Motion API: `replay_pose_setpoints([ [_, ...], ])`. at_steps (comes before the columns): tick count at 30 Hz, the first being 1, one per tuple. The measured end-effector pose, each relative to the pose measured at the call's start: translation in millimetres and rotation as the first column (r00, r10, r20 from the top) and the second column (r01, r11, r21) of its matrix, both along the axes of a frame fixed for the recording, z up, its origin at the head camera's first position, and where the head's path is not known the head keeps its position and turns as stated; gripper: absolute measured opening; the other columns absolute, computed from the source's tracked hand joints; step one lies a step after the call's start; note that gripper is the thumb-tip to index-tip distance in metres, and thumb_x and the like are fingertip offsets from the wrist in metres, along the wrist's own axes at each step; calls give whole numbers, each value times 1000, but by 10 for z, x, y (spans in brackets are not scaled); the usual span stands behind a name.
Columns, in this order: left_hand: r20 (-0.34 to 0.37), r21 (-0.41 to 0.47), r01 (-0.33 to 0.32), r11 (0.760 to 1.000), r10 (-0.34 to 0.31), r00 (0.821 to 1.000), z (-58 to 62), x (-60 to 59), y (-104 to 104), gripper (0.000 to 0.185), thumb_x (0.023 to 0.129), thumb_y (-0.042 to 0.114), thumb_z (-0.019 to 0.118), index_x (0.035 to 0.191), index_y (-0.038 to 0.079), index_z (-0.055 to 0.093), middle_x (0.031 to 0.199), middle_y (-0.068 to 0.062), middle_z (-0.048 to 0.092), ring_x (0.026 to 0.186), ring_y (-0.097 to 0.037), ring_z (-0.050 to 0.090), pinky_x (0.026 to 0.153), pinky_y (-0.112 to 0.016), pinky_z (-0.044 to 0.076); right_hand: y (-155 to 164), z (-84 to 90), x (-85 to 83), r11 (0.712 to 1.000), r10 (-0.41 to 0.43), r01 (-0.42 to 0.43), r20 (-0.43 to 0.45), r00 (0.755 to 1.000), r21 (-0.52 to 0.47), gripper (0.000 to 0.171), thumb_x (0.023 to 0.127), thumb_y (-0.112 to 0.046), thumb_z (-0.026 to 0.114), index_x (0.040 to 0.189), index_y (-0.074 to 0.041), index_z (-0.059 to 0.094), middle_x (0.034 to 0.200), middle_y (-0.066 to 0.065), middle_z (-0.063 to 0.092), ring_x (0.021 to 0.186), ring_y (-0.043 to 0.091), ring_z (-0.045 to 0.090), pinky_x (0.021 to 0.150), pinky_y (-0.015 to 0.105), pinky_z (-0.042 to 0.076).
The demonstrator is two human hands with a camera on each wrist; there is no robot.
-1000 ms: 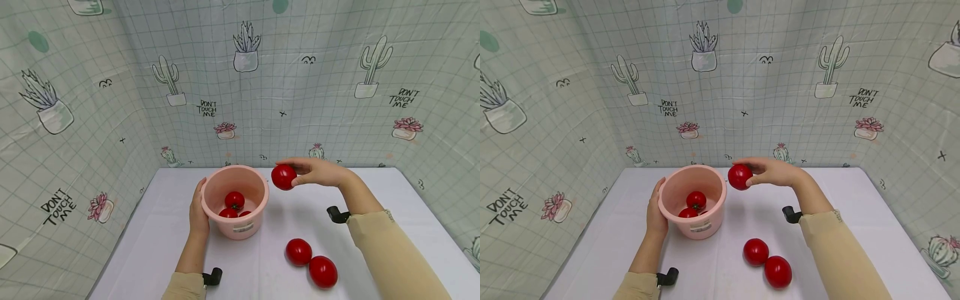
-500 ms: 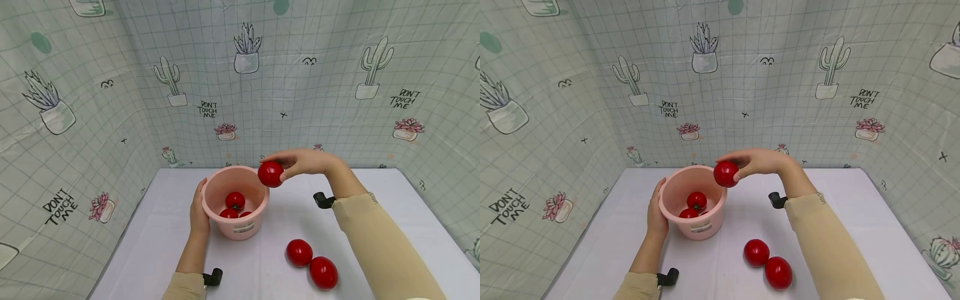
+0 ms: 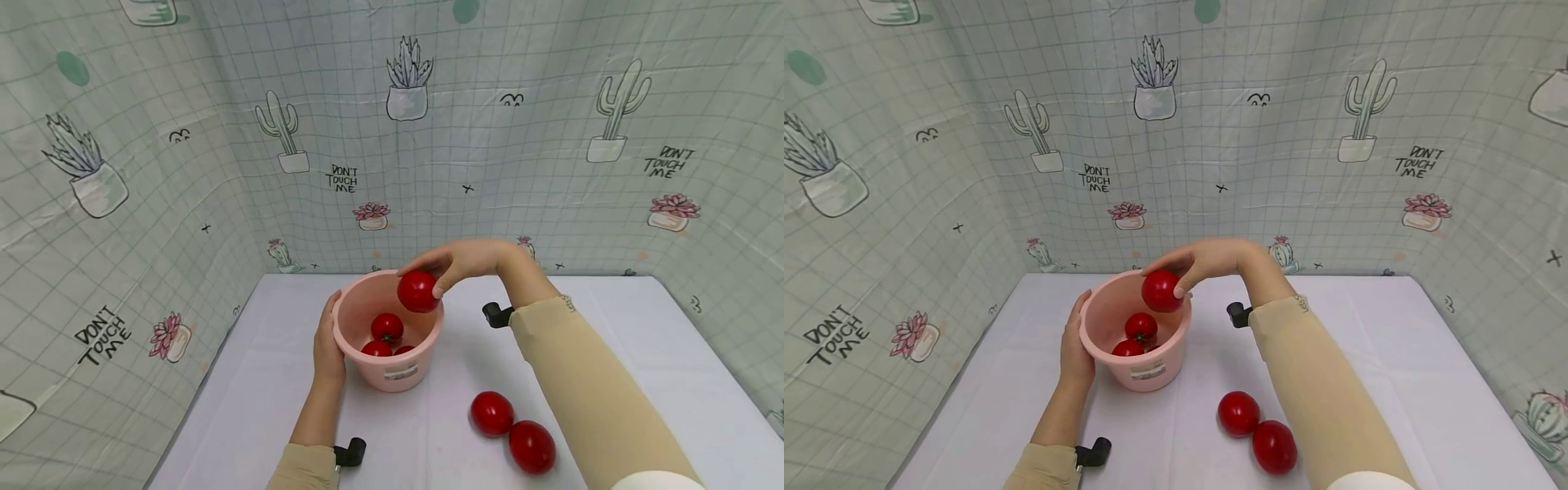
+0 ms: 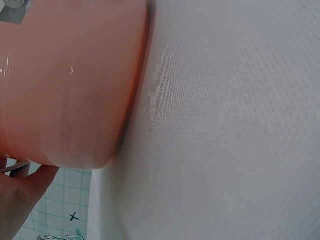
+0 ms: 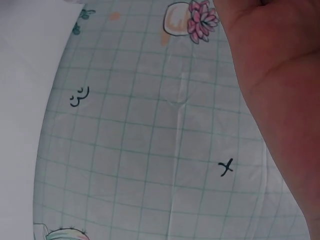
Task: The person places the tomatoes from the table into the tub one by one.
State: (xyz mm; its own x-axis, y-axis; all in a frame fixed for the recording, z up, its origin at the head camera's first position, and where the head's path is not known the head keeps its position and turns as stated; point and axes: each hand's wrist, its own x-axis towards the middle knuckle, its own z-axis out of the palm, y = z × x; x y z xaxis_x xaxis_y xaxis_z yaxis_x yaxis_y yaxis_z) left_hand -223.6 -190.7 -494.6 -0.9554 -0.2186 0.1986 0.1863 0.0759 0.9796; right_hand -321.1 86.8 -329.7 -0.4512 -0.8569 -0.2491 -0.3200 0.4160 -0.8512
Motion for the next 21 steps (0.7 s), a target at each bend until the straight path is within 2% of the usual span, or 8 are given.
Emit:
replay_pose_setpoints([
  [8, 9, 11, 12, 1000, -12, 1000, 1, -14, -7, 43, 105, 47, 26, 143, 44, 45, 148, 19, 47, 141, -8, 38, 119, -45, 33, -274, -47, -82, 999, 0, -2, 39, 999, 48, 64, 84, -23, 77, 143, -30, 53, 143, -5, 54, 134, 19, 47, 107, 40, 48],
  [16, -4, -6, 19, 1000, -19, 1000, -13, -6, -5, 42, 104, 48, 27, 142, 46, 45, 149, 19, 46, 142, -8, 37, 119, -47, 32, -529, -74, -111, 994, 79, -79, 10, 997, 74, 68, 85, -26, 76, 147, -27, 49, 143, -9, 53, 135, 16, 46, 109, 37, 46],
  [21, 13, -1, 7, 1000, -7, 1000, -10, -6, -19, 42, 105, 49, 25, 141, 47, 46, 148, 21, 46, 142, -8, 37, 119, -47, 32, -709, -114, -105, 985, 100, -95, -27, 995, 144, 63, 85, -26, 75, 143, -32, 52, 137, -13, 57, 131, 13, 49, 107, 35, 47],
])
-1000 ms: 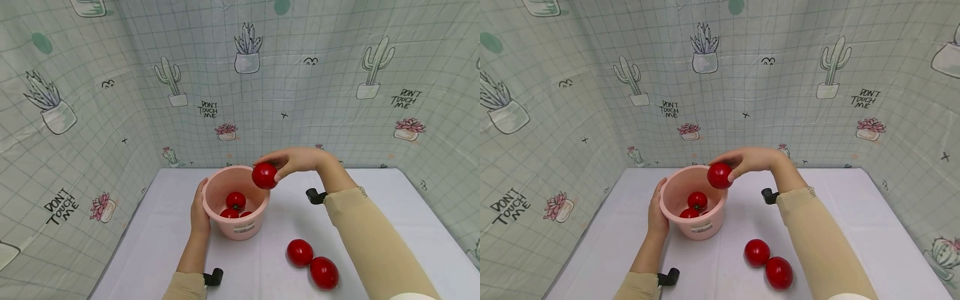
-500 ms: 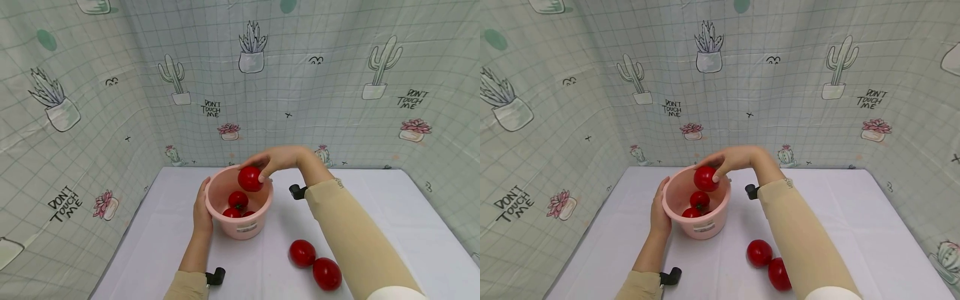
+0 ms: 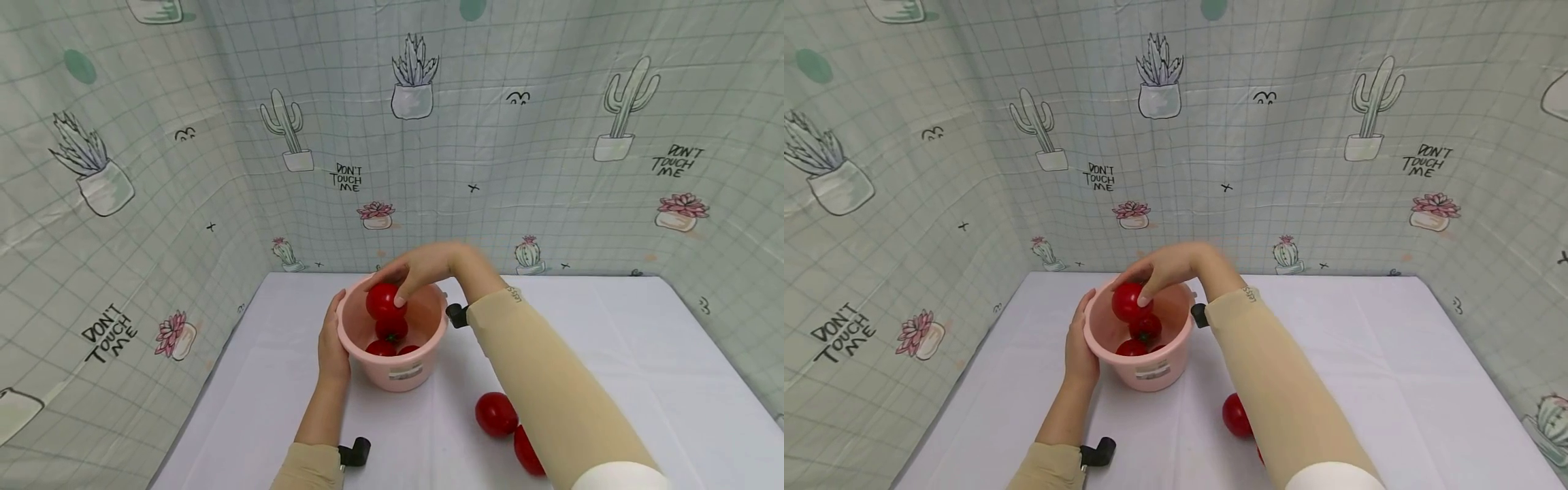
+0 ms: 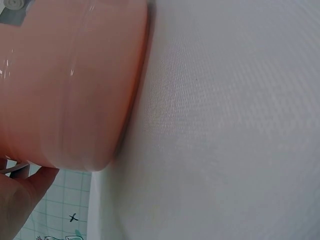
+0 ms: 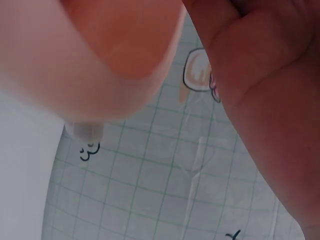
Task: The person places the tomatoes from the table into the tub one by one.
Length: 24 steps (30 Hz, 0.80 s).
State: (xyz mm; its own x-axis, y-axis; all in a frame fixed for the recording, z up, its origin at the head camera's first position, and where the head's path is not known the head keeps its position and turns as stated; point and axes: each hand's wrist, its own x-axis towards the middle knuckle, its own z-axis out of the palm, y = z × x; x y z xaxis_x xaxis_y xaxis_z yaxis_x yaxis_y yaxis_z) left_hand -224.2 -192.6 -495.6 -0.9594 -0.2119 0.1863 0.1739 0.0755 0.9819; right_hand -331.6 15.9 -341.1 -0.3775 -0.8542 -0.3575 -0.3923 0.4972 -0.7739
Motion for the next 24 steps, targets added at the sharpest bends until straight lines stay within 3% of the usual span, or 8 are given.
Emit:
replay_pose_setpoints([
  [6, -2, 6, 3, 1000, -3, 1000, 11, 12, 2, 42, 105, 47, 24, 141, 48, 46, 148, 21, 45, 143, -8, 36, 119, -48, 31, -221, -48, 23, 993, 23, -9, -120, 992, 115, 54, 84, -32, 76, 134, -44, 58, 130, -16, 59, 128, 12, 49, 105, 35, 46],
  [11, -9, 5, 8, 1000, -8, 1000, 13, 8, 5, 43, 105, 48, 24, 143, 47, 45, 150, 19, 44, 144, -10, 35, 120, -48, 30, -349, -79, 30, 974, 28, 7, -156, 987, 225, 49, 83, -34, 77, 128, -48, 60, 128, -13, 58, 128, 15, 45, 104, 38, 46],
  [15, -1, 11, 8, 1000, -8, 1000, 16, -21, -1, 43, 104, 50, 24, 142, 47, 45, 149, 19, 45, 144, -9, 36, 120, -48, 30, -397, -106, 19, 958, 30, 17, -159, 987, 286, 48, 83, -35, 77, 127, -46, 61, 129, -13, 57, 129, 16, 43, 106, 41, 45],
  [24, 10, 3, 2, 1000, -2, 1000, 40, -46, -22, 42, 104, 50, 25, 141, 48, 46, 148, 22, 46, 143, -6, 36, 121, -45, 30, -402, -183, -22, 955, 19, 25, -147, 989, 294, 51, 90, -35, 69, 139, -29, 57, 138, -11, 57, 135, 15, 43, 115, 42, 37],
])
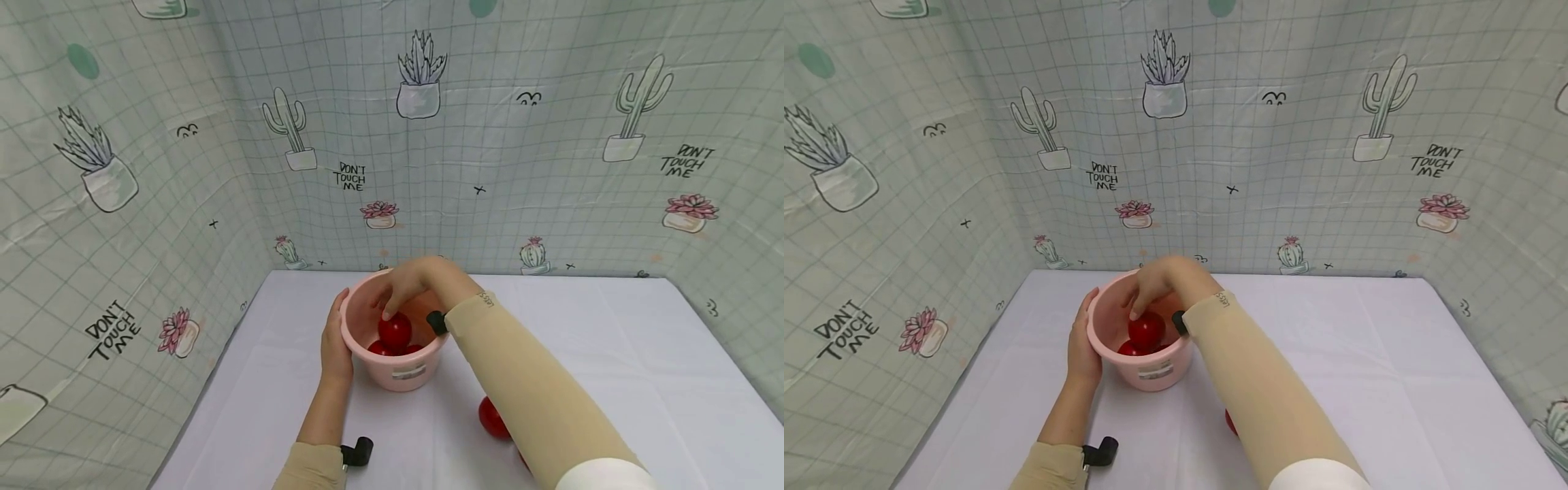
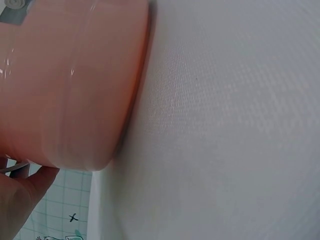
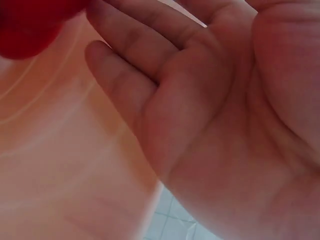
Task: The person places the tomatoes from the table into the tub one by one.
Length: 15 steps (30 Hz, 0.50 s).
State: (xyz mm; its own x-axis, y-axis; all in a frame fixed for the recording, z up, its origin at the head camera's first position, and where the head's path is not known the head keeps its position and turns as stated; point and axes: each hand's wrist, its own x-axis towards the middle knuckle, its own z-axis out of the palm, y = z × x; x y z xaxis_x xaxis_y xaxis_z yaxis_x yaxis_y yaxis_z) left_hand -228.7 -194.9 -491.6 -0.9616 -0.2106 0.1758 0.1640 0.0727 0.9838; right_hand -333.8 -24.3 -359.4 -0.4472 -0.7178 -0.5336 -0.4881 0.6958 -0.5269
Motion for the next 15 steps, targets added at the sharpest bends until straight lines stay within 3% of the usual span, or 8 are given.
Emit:
replay_pose_setpoints([
  [8, 21, 2, 19, 1000, -19, 1000, 5, -17, -14, 42, 105, 50, 25, 142, 47, 44, 148, 21, 45, 142, -6, 37, 119, -43, 33, 14, 15, 3, 1000, -28, 28, 42, 999, -3, 51, 90, -39, 68, 139, -30, 56, 140, -12, 56, 136, 15, 40, 116, 43, 36],
  [15, 27, 0, 19, 1000, -19, 999, 19, -7, -18, 43, 106, 46, 23, 144, 45, 43, 150, 20, 45, 143, -7, 36, 119, -44, 32, 24, 103, 37, 998, -5, 9, 70, 998, -59, 50, 92, -41, 65, 140, -31, 55, 144, -8, 52, 138, 17, 39, 115, 45, 36],
])
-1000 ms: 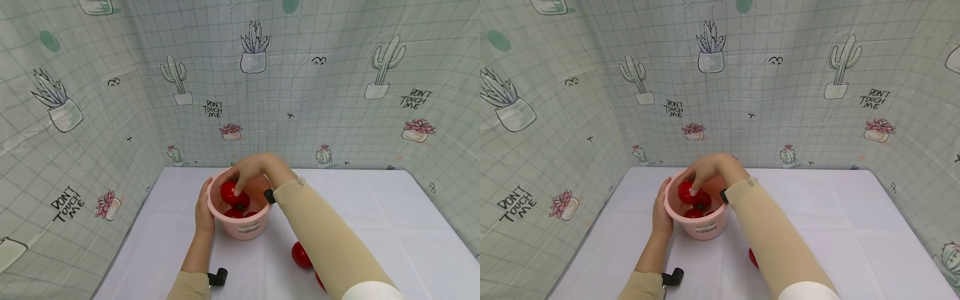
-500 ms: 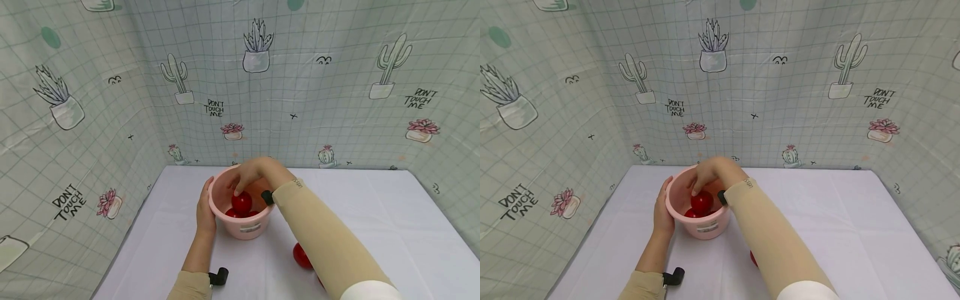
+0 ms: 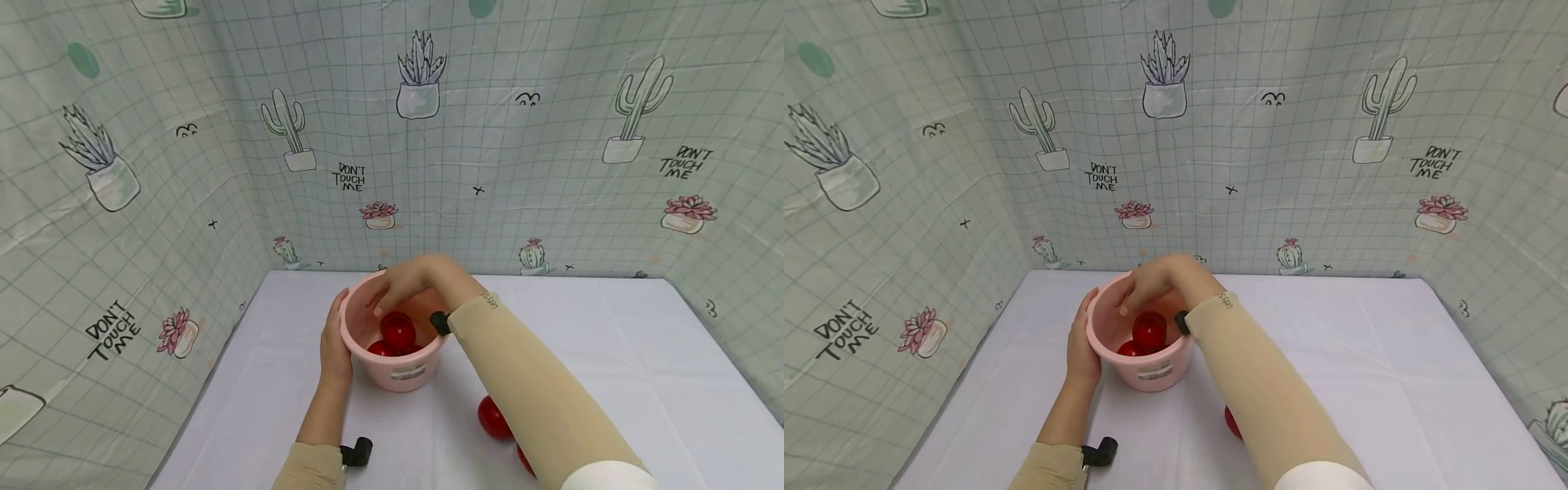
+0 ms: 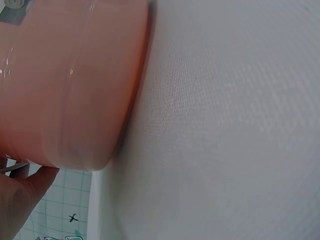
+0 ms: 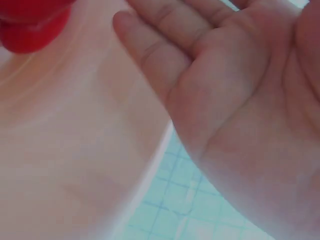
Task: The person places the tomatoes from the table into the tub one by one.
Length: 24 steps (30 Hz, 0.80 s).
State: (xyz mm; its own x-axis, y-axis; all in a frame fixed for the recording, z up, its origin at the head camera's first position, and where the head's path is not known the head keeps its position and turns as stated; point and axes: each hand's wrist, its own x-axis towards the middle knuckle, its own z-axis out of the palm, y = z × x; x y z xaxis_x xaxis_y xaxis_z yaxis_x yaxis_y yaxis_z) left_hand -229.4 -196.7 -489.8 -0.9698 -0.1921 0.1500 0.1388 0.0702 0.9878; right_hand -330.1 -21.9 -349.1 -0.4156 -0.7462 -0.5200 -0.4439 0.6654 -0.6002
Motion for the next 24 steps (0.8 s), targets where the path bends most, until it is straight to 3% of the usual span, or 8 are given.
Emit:
replay_pose_setpoints([
  [6, -15, -7, -16, 1000, 16, 1000, -17, 21, 21, 43, 105, 50, 23, 142, 48, 45, 149, 21, 45, 143, -7, 36, 120, -46, 31, 168, 66, 43, 999, -4, 1, -90, 996, -34, 49, 94, -47, 61, 140, -32, 56, 143, -12, 53, 140, 16, 39, 115, 44, 37],
  [11, -16, -3, -21, 1000, 21, 1000, -25, 37, 34, 43, 104, 53, 24, 141, 48, 45, 148, 21, 46, 142, -7, 37, 119, -45, 32, 442, 42, 98, 988, -66, 48, -123, 990, -144, 49, 94, -44, 60, 141, -31, 55, 143, -10, 55, 139, 16, 42, 115, 47, 37],
  [19, -49, -8, -33, 999, 33, 998, -45, 52, 36, 45, 103, 57, 24, 141, 47, 46, 147, 21, 47, 142, -7, 38, 118, -47, 34, 1018, -14, 332, 931, -234, 194, -99, 967, -308, 42, 95, -42, 60, 137, -40, 55, 146, -5, 53, 137, 16, 47, 111, 48, 42],
  [24, -36, -20, -36, 999, 35, 999, -20, 65, 34, 43, 106, 48, 23, 143, 44, 45, 149, 19, 46, 143, -7, 37, 119, -45, 32, 1404, -89, 598, 882, -286, 220, -101, 953, -417, 46, 96, -38, 60, 142, -34, 52, 148, -4, 51, 139, 19, 45, 110, 50, 43],
])
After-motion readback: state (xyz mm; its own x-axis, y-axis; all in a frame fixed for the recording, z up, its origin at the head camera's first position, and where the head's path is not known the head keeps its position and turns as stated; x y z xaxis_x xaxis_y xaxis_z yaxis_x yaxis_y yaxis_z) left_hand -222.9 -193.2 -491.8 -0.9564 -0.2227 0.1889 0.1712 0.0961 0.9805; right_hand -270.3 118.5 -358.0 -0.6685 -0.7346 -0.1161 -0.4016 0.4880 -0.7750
